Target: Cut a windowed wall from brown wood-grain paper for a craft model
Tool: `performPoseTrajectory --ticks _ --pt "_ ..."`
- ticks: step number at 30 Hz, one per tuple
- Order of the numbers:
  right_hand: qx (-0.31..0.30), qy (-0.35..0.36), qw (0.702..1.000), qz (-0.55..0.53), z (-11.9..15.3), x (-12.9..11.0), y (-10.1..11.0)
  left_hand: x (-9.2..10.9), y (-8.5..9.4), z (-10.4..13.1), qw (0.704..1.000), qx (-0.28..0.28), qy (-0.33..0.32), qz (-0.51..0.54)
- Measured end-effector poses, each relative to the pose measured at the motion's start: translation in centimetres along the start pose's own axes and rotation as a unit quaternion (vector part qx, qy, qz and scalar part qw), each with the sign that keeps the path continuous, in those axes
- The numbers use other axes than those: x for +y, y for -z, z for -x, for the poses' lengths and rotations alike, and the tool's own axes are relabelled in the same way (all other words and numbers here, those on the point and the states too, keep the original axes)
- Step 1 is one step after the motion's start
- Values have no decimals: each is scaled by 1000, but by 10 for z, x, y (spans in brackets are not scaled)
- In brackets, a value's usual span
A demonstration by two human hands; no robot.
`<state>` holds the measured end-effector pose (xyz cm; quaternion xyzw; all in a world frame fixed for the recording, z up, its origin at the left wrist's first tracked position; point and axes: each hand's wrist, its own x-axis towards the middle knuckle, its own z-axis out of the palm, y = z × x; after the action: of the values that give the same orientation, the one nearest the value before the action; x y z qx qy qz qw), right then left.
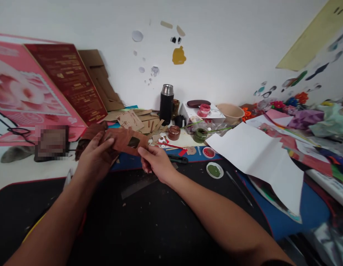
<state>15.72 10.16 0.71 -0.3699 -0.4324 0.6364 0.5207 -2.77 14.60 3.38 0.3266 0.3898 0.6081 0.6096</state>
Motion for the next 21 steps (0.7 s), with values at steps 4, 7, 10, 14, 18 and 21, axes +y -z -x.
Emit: performPoseTrajectory --ticks 4,7,10,14,18,21 --pt "-51 23 997 55 5 1 -4 -6 7 -5 999 20 -5 -24" --pt "-56 25 996 67 5 1 -5 -6 9 -8 999 24 -9 -44" --pt "-35 12 998 57 3 0 -3 -3 8 -8 999 14 -20 -49" --pt "20 14 1000 6 -1 -3 4 1 7 -8 997 2 -56 -48" --pt "65 15 998 -1 -4 -4 8 0 8 -8 996 -21 -67 -60" --pt "45 11 999 29 -3 -3 9 -1 9 -7 995 -27 -58 -71"
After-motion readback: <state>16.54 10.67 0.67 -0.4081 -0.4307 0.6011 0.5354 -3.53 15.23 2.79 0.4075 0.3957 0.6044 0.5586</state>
